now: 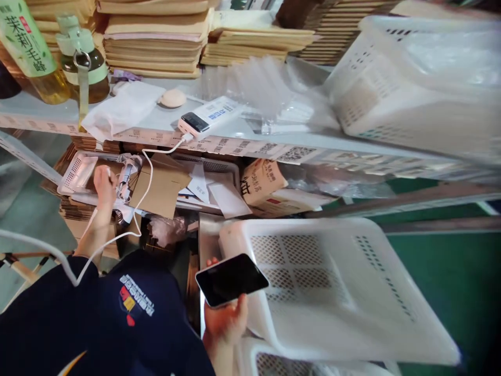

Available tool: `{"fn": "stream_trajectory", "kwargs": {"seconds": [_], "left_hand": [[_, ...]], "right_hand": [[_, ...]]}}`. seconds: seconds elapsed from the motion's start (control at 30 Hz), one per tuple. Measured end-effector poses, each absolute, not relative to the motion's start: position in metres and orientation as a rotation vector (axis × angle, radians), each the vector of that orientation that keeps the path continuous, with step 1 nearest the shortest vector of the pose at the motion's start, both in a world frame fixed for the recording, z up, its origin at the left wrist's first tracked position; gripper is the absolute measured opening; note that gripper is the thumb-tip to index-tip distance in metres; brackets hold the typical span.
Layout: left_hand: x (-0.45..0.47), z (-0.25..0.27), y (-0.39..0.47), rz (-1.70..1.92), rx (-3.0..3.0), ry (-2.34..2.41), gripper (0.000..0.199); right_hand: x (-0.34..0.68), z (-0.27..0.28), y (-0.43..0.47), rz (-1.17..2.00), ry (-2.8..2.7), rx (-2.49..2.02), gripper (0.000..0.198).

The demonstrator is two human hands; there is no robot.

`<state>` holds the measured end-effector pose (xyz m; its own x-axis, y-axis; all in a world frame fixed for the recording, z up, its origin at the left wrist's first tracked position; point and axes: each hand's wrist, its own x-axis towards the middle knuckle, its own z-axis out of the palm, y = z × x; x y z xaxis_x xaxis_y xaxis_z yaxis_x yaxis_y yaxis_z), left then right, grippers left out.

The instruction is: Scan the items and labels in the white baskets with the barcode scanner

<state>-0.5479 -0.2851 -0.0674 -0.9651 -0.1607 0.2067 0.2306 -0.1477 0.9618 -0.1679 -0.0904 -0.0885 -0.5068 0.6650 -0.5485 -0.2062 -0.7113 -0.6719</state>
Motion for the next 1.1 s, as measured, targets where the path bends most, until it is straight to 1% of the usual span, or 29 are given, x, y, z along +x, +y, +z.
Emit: {"fn": "stream_trajectory", "kwargs": {"seconds": [0.07,0.13,0.2,0.27,0.33,0.47,0.53,0.7,0.8,0.9,0.97,1.1], "left_hand": [[-0.507,-0.070,-0.259,-2.344,-0.295,-2.053,0.035],[-0.465,-0.077,-0.231,-2.445,-0.571,-2.296,0.033],[-0.434,-0.083,-0.211,-2.439,-0.877,-2.512,0.030],[-0.420,-0.086,-0.201,-2.373,-1.078,-2.603,0.031],[-0.427,-0.084,-0.203,-2.381,-0.975,-2.484,0.035],[-0.477,-0.077,-0.233,-2.418,-0.313,-1.974,0.044],[-0.499,-0.078,-0.254,-2.352,-0.151,-1.936,0.043],[-0.498,-0.107,-0.285,-2.254,-0.181,-2.468,0.036],[-0.481,-0.124,-0.288,-2.250,-0.191,-2.532,0.037],[-0.465,-0.128,-0.288,-2.275,-0.264,-2.598,0.042],[-0.449,-0.124,-0.284,-2.341,-0.438,-2.735,0.042],[-0.408,-0.113,-0.259,-2.543,-1.083,-3.047,0.043]], "right_hand": [[-0.190,-0.090,-0.083,2.278,-0.617,-1.104,0.057],[-0.217,-0.089,-0.076,2.305,-0.519,-0.998,0.056],[-0.243,-0.089,-0.068,2.339,-0.410,-0.900,0.047],[-0.263,-0.090,-0.060,2.318,-0.303,-0.880,0.039],[-0.273,-0.092,-0.054,2.290,-0.250,-0.869,0.037],[-0.269,-0.098,-0.055,2.285,-0.254,-0.809,0.040],[-0.265,-0.103,-0.060,2.289,-0.266,-0.790,0.041],[-0.271,-0.115,-0.068,2.312,-0.334,-0.785,0.043],[-0.281,-0.119,-0.071,2.355,-0.329,-0.792,0.041],[-0.290,-0.118,-0.073,2.381,-0.301,-0.823,0.035],[-0.296,-0.115,-0.074,2.410,-0.278,-0.831,0.033],[-0.304,-0.109,-0.077,2.452,-0.271,-0.798,0.034]]}}
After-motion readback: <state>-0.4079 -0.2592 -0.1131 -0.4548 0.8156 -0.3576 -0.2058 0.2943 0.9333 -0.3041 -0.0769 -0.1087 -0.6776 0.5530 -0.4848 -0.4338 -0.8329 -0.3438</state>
